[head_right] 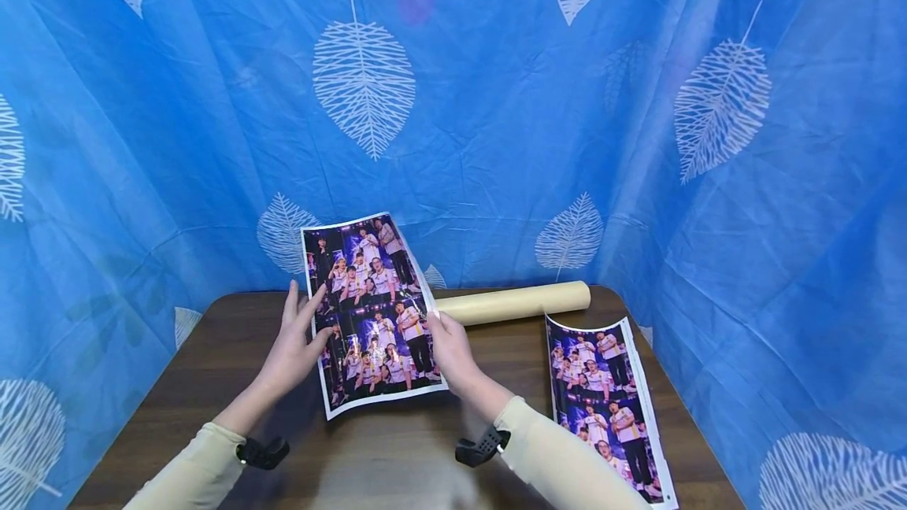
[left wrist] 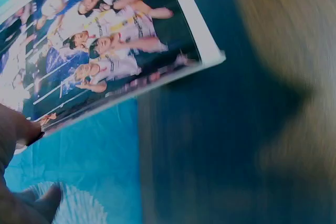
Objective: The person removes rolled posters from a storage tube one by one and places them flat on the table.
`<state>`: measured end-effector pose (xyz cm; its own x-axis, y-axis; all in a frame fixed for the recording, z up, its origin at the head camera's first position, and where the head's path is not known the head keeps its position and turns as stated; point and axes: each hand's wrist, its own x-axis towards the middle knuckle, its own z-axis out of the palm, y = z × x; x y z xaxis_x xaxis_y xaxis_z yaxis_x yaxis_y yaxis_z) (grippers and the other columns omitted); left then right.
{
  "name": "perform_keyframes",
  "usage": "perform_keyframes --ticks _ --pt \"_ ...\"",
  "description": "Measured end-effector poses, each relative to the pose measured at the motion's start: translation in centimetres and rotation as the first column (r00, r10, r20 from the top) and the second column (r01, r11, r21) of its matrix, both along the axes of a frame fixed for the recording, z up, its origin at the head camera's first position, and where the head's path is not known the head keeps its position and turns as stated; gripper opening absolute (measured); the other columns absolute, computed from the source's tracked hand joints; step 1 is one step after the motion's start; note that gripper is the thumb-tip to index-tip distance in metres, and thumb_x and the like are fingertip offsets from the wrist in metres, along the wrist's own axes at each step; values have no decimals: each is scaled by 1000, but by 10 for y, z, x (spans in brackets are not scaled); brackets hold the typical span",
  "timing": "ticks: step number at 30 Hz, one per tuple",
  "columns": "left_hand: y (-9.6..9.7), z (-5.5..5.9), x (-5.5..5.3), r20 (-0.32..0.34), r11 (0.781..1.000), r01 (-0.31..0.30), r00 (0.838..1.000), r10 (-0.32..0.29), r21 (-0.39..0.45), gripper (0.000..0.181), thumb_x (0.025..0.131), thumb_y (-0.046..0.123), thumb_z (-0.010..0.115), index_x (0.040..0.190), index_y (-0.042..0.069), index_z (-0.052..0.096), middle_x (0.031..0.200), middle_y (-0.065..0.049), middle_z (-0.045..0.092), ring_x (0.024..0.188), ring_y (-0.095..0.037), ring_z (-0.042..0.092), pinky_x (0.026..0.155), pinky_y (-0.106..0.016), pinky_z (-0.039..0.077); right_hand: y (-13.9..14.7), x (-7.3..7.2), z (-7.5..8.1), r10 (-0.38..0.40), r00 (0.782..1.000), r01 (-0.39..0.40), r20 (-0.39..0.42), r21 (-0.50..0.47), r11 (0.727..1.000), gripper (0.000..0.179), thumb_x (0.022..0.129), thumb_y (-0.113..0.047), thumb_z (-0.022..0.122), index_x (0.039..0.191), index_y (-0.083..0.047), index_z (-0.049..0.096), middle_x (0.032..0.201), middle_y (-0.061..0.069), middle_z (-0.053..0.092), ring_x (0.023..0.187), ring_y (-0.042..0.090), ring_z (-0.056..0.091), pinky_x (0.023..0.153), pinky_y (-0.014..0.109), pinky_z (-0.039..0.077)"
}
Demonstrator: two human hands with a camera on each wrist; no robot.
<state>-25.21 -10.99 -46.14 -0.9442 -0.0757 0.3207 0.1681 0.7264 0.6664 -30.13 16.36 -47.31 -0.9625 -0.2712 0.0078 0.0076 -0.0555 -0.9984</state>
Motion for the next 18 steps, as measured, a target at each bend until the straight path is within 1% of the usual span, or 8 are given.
perform_keyframes --ticks 1,3,5,7,9,11,13,18 --pt "0 -1 1 25 998 5 1000 -6 68 74 100 3 63 163 19 29 170 -21 4 144 -48 32 104 -59 46 1 0 -1 0 1000 0 9 -4 1000 47 111 -32 42 135 5 58 109 26 72 90 33 73 77 47 61" --pt "1 -2 2 77 977 14 997 -31 214 70 103 4 59 163 21 28 166 -22 21 110 -39 62 83 -44 57 3 1 -3 -2 999 2 33 -4 1000 47 111 -33 42 137 2 58 108 24 72 88 32 73 75 47 61" --pt "2 -5 4 124 937 21 990 -68 349 67 105 5 56 163 22 28 159 -21 37 73 -27 59 63 -34 50 6 3 -5 -15 999 15 40 14 1000 45 111 -32 42 137 1 58 107 22 73 86 30 73 73 46 62" --pt "3 -7 5 156 881 23 982 -110 473 66 106 4 53 164 22 27 155 -22 42 64 -17 55 57 -28 49 8 3 -8 -34 999 33 23 36 999 39 109 -25 44 135 3 55 106 22 71 85 30 73 71 45 62" --pt "5 -10 6 181 830 19 973 -144 557 65 107 4 51 164 24 27 155 -23 43 84 -18 68 72 -28 57 10 3 -12 -69 998 70 -13 49 996 30 104 -12 47 128 5 51 105 23 68 85 31 71 70 43 61" --pt "6 -12 7 200 802 16 965 -167 597 64 107 6 49 164 25 26 156 -22 42 109 -27 68 90 -38 58 13 2 -16 -109 991 113 -72 57 992 23 97 2 47 119 6 46 104 23 64 87 31 68 72 40 59" --pt "7 -14 8 225 796 6 958 -179 605 64 108 8 48 164 28 26 157 -22 41 124 -35 61 101 -49 52 16 1 -20 -138 981 151 -136 87 985 21 89 11 45 109 4 44 103 22 61 94 30 63 79 39 56" --pt "13 -18 10 267 809 7 942 -203 588 65 105 6 44 164 28 25 161 -22 35 130 -40 56 108 -57 44 25 2 -24 -116 967 163 -225 202 966 26 84 17 42 99 0 56 118 20 63 114 29 57 96 41 48"
